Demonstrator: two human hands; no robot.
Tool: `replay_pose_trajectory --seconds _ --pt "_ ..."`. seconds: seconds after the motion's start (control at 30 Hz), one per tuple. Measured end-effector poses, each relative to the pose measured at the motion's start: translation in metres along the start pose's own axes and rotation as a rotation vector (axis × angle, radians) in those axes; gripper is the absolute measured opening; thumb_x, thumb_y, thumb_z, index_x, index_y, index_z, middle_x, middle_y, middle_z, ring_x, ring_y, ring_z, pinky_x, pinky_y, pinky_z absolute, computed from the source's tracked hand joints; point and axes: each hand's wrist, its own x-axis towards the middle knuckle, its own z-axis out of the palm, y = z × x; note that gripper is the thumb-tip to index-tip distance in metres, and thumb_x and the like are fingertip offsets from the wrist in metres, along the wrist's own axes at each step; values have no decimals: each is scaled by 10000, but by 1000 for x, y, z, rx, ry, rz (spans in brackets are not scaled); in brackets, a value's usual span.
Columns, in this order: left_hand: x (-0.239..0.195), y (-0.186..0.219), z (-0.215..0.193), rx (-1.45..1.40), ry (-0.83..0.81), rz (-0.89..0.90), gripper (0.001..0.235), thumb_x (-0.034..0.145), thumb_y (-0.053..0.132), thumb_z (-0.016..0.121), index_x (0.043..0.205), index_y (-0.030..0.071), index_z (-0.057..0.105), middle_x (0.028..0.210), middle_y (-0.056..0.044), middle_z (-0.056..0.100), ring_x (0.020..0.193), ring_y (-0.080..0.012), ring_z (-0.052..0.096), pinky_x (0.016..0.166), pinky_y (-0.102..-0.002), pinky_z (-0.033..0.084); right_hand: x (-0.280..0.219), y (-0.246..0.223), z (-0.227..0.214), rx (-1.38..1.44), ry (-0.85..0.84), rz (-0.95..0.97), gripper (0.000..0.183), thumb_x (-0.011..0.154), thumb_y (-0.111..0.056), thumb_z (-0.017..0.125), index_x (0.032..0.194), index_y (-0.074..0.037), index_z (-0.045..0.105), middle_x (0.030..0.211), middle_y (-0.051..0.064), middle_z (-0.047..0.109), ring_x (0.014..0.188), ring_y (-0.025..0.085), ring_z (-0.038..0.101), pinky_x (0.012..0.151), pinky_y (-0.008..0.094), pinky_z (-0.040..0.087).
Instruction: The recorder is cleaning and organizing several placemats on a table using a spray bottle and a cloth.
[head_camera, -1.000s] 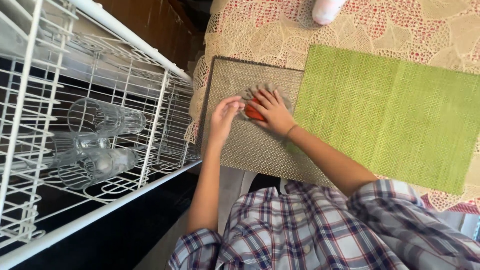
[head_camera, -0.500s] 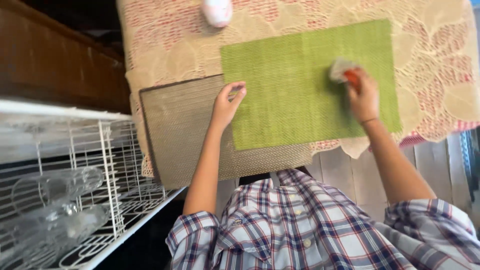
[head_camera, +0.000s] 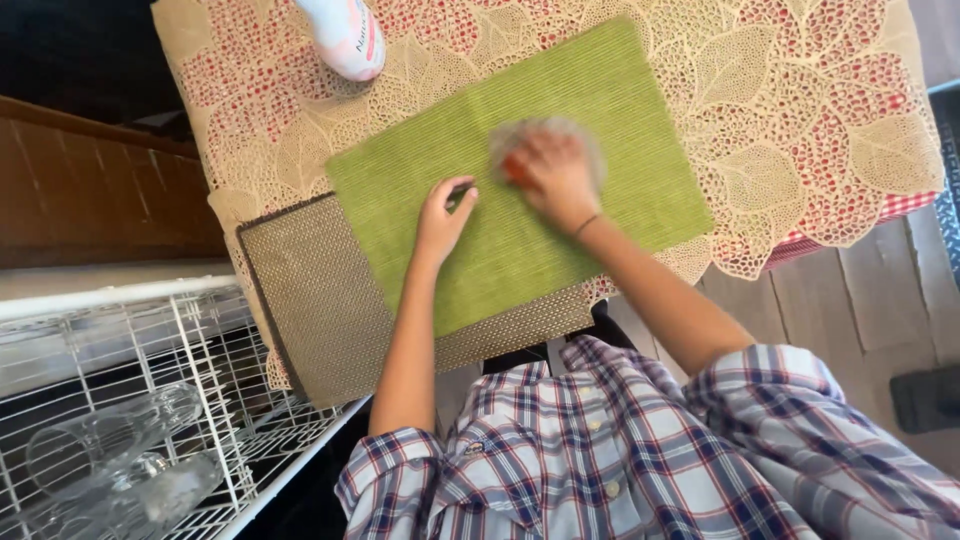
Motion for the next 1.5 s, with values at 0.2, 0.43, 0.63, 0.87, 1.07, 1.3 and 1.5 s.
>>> replay_pose_trajectory --seconds 0.2,0.43,0.63,0.87,1.07,1.3,1.5 --pt "2 -2 -7 -52 7 -20 308 967 276 701 1214 92 698 1204 -82 700 1126 -208 680 902 -341 531 -61 13 -28 190 -279 -560 562 821 -294 719 1357 -179 596 1519 120 506 1444 321 414 1192 563 262" --pt "-19 -8 -57 561 68 100 447 934 315 704 1340 137 639 1404 -81 607 1357 -299 499 1134 -486 393 -69 146 -86 19 -170 -120 424 815 -108 736 1231 -153 670 1427 89 607 1376 307 528 1161 508 402" --pt "-13 -3 -39 730 -76 19 759 926 584 731 1524 211 449 1587 -106 394 1469 -327 307 1187 -610 204 -11 73 -29 10 -33 -52 347 904 -152 695 1251 -149 681 1423 104 600 1378 351 523 1152 549 369" --pt "-4 -2 -34 794 -95 12 782 845 602 742 1511 290 476 1556 -69 417 1472 -298 331 1190 -678 183 48 17 -38 95 -244 -459 335 812 -177 690 1146 -163 703 1287 87 645 1158 303 619 1001 506 461" --pt "-10 -1 -32 786 -35 54 772 839 582 753 1503 281 497 1540 -52 440 1470 -284 352 1199 -680 210 55 191 -39 -426 285 -139 339 847 -146 639 1178 -106 700 1238 139 654 1147 361 612 968 482 453" --pt "-9 -3 -33 774 -49 59 779 822 568 771 1485 262 503 1525 -59 436 1455 -288 347 1181 -682 200 89 9 22 -72 134 -30 280 841 -115 673 1110 -147 741 1143 142 661 1041 338 610 890 477 463" --pt "-13 -20 -34 809 -44 62 692 867 593 750 1413 220 547 1598 -36 426 1531 -246 348 1252 -632 228 33 -43 3 223 49 -310 439 873 -239 701 1281 -80 684 1326 162 645 1279 368 552 1111 545 389"
